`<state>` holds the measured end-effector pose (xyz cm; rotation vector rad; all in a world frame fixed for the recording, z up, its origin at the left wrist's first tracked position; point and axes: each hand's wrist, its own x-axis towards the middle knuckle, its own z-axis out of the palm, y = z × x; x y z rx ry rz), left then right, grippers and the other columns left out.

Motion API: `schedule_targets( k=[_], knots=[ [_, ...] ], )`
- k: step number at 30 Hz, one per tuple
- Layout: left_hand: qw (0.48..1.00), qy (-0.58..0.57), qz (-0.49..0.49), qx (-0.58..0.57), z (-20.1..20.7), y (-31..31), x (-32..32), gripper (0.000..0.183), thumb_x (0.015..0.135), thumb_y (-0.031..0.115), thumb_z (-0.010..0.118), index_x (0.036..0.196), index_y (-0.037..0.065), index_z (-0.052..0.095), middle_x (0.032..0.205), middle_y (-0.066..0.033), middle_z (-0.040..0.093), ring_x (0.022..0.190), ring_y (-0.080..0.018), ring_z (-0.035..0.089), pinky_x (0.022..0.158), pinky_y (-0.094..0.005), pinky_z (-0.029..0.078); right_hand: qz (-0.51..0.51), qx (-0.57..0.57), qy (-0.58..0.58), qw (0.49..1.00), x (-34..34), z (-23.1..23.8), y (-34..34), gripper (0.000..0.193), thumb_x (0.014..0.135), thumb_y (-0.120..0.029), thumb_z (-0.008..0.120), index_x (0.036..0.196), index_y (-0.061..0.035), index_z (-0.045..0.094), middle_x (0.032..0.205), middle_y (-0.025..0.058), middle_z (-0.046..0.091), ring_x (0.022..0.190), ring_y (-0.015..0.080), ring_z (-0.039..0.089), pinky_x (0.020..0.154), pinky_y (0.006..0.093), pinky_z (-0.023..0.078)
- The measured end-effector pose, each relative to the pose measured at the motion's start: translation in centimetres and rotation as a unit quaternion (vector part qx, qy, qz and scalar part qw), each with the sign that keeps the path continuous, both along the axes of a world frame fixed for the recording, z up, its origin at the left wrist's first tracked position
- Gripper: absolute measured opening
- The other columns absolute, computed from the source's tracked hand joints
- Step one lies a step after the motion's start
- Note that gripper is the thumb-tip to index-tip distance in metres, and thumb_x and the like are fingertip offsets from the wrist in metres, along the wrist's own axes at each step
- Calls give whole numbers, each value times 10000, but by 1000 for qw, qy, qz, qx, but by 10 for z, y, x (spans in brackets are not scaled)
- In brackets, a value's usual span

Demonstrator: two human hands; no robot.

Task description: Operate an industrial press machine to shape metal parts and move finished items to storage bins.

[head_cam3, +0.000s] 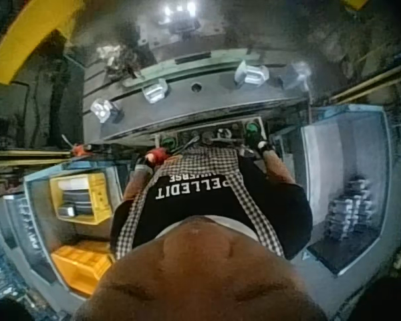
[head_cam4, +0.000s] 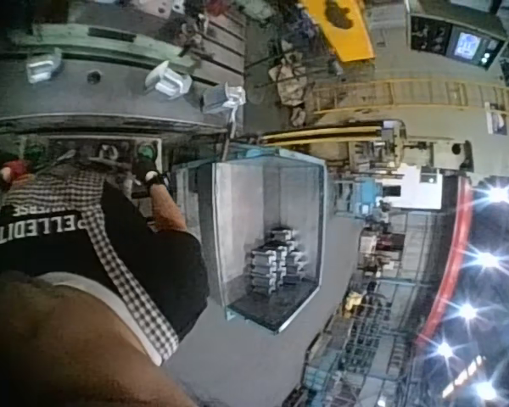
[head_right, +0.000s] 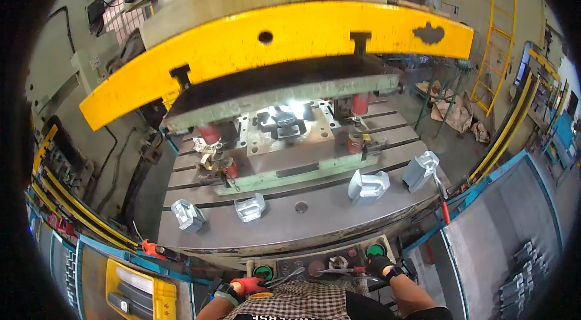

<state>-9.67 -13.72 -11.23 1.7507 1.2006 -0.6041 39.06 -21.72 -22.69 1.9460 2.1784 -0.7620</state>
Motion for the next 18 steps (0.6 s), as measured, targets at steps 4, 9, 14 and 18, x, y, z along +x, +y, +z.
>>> schedule_targets(
  k=[4,9,14,18],
  knots=[
    [996,-64,-60,21,-36,2,-13,762,751,661,552,1112,-10,587,1180,-212,532,1078,-311,522,905,-386,402,-55,43,45,997,-7,6,-3,375,728,-300,649,1015,-69,582,867,208,637,830,377,618,723,450,489],
    [994,-96,-24,47,-13,-1,-6,754,752,663,552,1062,-22,598,1105,-202,554,1007,-312,539,860,-392,417,-98,65,69,991,-14,28,-5,304,807,-269,569,1001,-36,583,827,208,633,758,400,608,672,478,488],
    [968,-178,-3,178,-28,-14,-18,730,735,614,619,1102,-16,585,1071,-183,580,963,-280,561,814,-365,437,75,-2,156,985,6,31,-10,330,785,-354,616,964,-79,589,767,169,619,746,337,621,624,415,469],
    [972,-174,150,40,32,-9,-11,735,739,485,693,1264,15,484,1137,-156,583,990,-217,565,835,-319,446,100,-55,168,979,-18,112,-12,320,806,-359,591,1007,-110,608,813,155,640,763,299,631,627,380,470]
  ],
)
